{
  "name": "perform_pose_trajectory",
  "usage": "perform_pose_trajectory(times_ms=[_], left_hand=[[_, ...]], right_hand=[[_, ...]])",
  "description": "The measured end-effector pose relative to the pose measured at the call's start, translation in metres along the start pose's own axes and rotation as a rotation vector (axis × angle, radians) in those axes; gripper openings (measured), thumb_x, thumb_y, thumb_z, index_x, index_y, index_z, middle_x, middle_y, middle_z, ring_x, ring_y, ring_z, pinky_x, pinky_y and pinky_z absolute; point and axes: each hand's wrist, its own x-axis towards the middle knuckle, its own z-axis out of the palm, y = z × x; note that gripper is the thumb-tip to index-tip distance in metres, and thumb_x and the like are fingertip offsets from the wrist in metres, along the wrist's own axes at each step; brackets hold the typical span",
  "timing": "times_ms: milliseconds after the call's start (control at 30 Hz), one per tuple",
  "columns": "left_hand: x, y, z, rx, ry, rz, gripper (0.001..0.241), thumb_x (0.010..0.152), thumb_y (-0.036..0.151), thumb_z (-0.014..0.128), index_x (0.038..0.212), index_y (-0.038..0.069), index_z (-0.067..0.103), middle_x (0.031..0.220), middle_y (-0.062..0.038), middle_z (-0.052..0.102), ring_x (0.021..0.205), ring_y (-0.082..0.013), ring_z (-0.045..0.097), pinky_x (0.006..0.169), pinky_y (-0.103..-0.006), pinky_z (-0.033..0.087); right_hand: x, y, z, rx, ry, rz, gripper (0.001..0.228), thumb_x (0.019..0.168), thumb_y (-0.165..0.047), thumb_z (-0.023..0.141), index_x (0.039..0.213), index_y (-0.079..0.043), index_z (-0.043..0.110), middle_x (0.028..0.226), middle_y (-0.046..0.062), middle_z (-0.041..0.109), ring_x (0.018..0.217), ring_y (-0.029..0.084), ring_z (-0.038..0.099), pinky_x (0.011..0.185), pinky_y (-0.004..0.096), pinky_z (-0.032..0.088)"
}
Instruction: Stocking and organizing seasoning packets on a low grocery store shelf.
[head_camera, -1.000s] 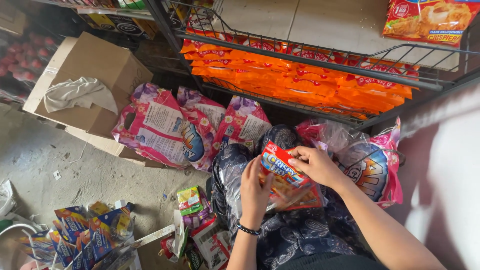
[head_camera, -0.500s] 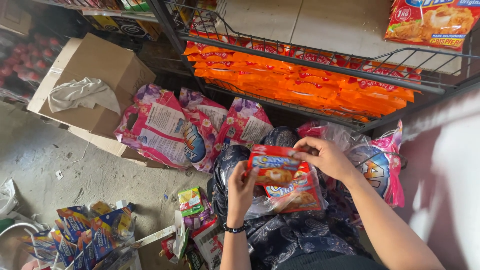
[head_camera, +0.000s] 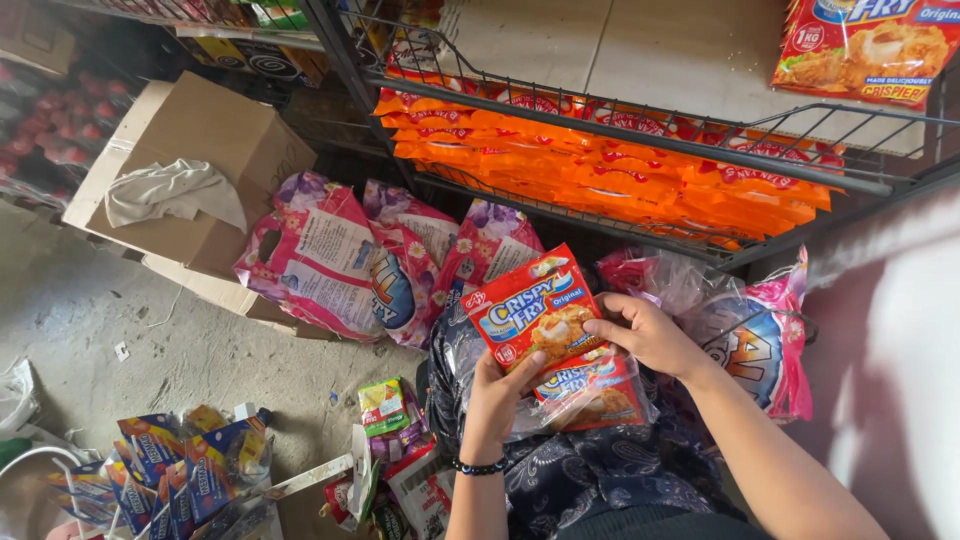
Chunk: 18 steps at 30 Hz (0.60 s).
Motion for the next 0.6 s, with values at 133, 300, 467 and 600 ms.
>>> perform_pose_trajectory(times_ms=[133, 300, 467, 600], left_hand=[[0.0, -0.01, 0.005, -0.06, -0.006, 0.007, 0.026, 0.091, 0.002, 0.074, 0.116, -0.004, 0.068, 0.113, -0.015, 0.076, 0.099, -0.0203, 0.075, 0.09, -0.0388, 0.063], [0.001, -0.017, 0.011, -0.002, -0.036, 0.06, 0.024, 0.092, 0.001, 0.075, 0.115, -0.004, 0.069, 0.113, -0.014, 0.076, 0.099, -0.0189, 0.074, 0.091, -0.0378, 0.062], [0.001, -0.017, 0.013, -0.066, -0.035, 0.046, 0.022, 0.092, 0.001, 0.072, 0.114, -0.003, 0.068, 0.112, -0.014, 0.076, 0.098, -0.0188, 0.074, 0.089, -0.0383, 0.064], [0.001, -0.014, 0.017, -0.076, -0.028, 0.04, 0.023, 0.093, 0.002, 0.072, 0.114, -0.003, 0.068, 0.113, -0.014, 0.076, 0.099, -0.0193, 0.074, 0.088, -0.0389, 0.064]], right_hand=[[-0.003, -0.003, 0.006, -0.01, 0.031, 0.023, 0.033, 0.094, -0.022, 0.073, 0.119, -0.001, 0.07, 0.105, 0.002, 0.074, 0.089, 0.007, 0.064, 0.075, 0.027, 0.053], [-0.002, -0.003, 0.015, 0.119, 0.042, 0.026, 0.048, 0.084, -0.015, 0.078, 0.127, -0.004, 0.064, 0.114, 0.002, 0.074, 0.1, 0.008, 0.068, 0.087, 0.03, 0.056], [-0.003, -0.007, 0.015, 0.155, 0.033, -0.003, 0.039, 0.09, -0.019, 0.074, 0.123, 0.0, 0.068, 0.115, 0.007, 0.077, 0.102, 0.011, 0.071, 0.091, 0.032, 0.057], [-0.004, -0.007, 0.016, 0.104, 0.088, 0.087, 0.037, 0.093, -0.023, 0.071, 0.123, -0.001, 0.07, 0.109, 0.008, 0.078, 0.092, 0.012, 0.069, 0.077, 0.034, 0.055]])
